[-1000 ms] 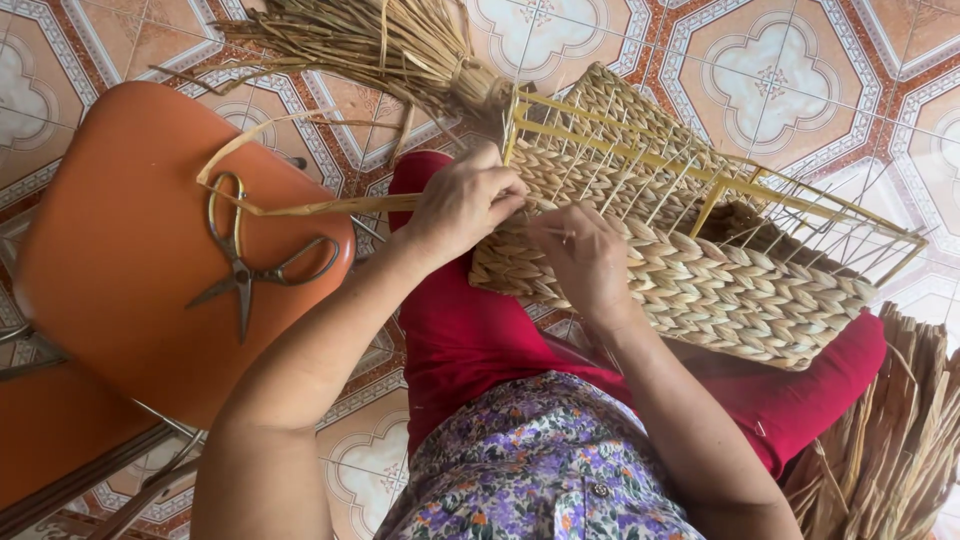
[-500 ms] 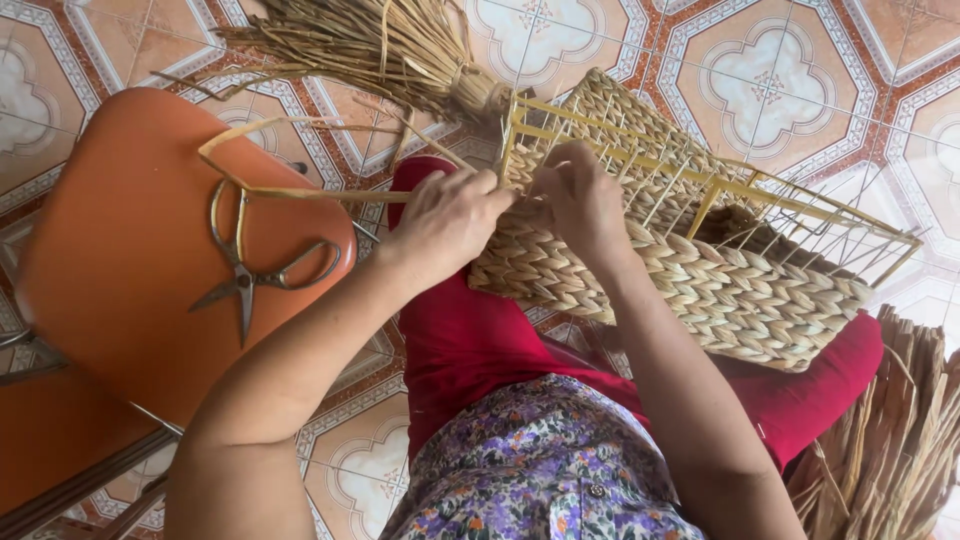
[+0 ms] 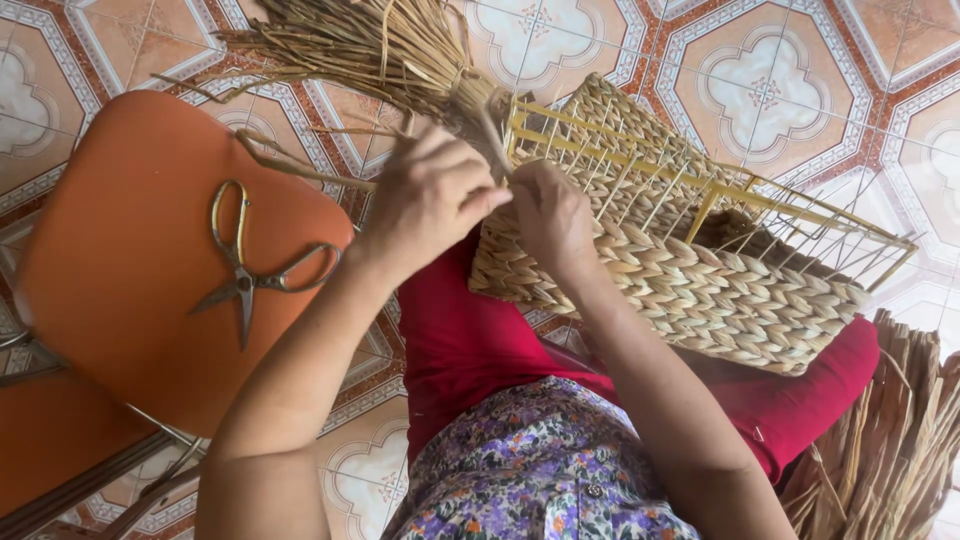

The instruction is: The person weaves a basket by hand, threading dried water hyacinth stalks through a rectangular wire frame. They pick up individual stalks from a pile, weave them around the frame's vertical supports, and press the rows together.

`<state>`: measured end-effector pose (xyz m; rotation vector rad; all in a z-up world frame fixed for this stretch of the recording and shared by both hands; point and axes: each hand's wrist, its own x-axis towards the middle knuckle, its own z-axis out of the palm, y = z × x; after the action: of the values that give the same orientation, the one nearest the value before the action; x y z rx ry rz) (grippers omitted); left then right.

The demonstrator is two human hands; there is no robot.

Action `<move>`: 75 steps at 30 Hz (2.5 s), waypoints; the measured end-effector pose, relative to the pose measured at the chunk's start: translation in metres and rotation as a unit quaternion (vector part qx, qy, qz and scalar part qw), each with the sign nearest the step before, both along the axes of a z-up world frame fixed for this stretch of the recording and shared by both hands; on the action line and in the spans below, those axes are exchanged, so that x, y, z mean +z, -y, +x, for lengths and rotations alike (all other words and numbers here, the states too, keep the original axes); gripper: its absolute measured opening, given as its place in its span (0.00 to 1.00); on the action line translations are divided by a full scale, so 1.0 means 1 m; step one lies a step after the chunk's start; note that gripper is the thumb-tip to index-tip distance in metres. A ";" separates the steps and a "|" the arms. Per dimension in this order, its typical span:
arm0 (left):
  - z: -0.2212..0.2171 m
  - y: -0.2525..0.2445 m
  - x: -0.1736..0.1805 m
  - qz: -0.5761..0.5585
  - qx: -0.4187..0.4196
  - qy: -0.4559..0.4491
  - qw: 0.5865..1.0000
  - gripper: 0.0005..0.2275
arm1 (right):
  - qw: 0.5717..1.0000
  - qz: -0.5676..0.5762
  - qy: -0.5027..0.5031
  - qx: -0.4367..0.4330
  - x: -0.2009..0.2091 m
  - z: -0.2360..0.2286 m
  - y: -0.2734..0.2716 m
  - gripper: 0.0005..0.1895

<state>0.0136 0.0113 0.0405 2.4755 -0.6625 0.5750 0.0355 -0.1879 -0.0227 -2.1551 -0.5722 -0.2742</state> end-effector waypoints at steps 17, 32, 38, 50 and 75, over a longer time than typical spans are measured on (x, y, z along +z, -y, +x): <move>0.044 0.014 -0.114 -0.370 -0.024 -0.297 0.880 0.09 | 0.989 -0.089 -0.094 -0.066 -0.013 0.021 -0.015 0.05; 0.038 0.026 -0.134 -0.446 0.114 -0.402 0.791 0.06 | 0.998 -0.034 -0.039 -0.047 -0.017 0.005 -0.005 0.06; 0.016 -0.006 -0.161 -0.692 0.066 -0.418 0.585 0.05 | 0.962 0.080 -0.252 -0.060 -0.017 0.014 0.003 0.08; 0.000 -0.020 -0.048 -0.170 0.059 -0.430 0.885 0.10 | 0.954 0.066 -0.293 -0.018 -0.009 0.014 0.000 0.16; -0.006 0.008 -0.060 0.126 0.072 -0.120 0.982 0.15 | 0.948 0.090 -0.304 -0.005 -0.013 0.011 0.002 0.18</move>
<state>0.0079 0.0030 -0.0198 2.7880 -0.4874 0.2484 0.0465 -0.1898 -0.0359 -1.9248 -0.1708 0.3203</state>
